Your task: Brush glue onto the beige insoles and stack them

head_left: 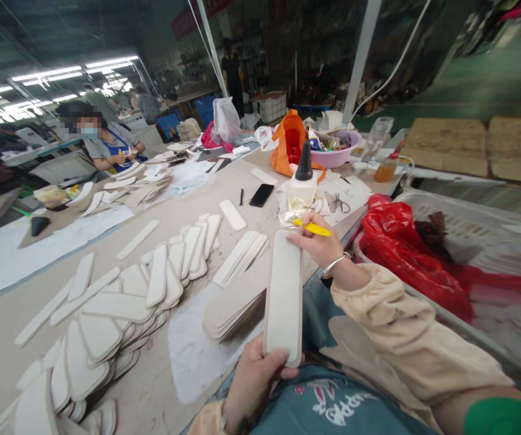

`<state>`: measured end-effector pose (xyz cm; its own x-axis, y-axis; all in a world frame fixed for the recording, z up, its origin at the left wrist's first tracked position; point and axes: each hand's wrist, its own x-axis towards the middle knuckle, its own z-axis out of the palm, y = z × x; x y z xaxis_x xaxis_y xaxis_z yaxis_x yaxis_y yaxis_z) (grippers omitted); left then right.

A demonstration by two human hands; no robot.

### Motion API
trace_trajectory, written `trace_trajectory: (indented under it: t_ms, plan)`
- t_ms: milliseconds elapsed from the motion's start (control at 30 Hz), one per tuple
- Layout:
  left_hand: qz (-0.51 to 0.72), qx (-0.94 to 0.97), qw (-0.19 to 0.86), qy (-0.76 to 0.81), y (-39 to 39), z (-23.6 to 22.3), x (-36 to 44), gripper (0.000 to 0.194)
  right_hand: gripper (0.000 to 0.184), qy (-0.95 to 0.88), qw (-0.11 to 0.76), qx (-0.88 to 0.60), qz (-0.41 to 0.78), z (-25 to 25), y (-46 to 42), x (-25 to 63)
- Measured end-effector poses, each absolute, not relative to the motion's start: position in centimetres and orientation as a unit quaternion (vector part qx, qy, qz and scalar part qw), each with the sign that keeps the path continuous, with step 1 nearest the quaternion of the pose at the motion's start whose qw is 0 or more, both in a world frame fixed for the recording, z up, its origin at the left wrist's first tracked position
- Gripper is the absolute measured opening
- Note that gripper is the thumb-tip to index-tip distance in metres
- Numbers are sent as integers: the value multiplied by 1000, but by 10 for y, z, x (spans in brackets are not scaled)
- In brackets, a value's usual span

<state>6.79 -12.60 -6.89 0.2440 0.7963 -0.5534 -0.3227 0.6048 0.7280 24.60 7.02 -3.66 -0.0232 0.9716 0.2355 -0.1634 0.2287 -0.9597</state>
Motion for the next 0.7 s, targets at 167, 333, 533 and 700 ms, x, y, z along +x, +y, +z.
trace_trajectory:
  t_ms: [167, 333, 533, 700]
  plan:
    - [376, 235, 743, 502, -127, -70, 70, 41, 46, -516, 577, -386, 501, -35, 69, 245]
    - [371, 253, 748, 490, -126, -80, 66, 51, 42, -524, 578, -389, 490, -33, 64, 244]
    - [416, 253, 745, 457, -118, -83, 69, 51, 39, -557, 572, -396, 454, -25, 55, 243]
    - [409, 267, 732, 475, -119, -77, 75, 44, 38, -558, 562, -403, 459, -21, 52, 244]
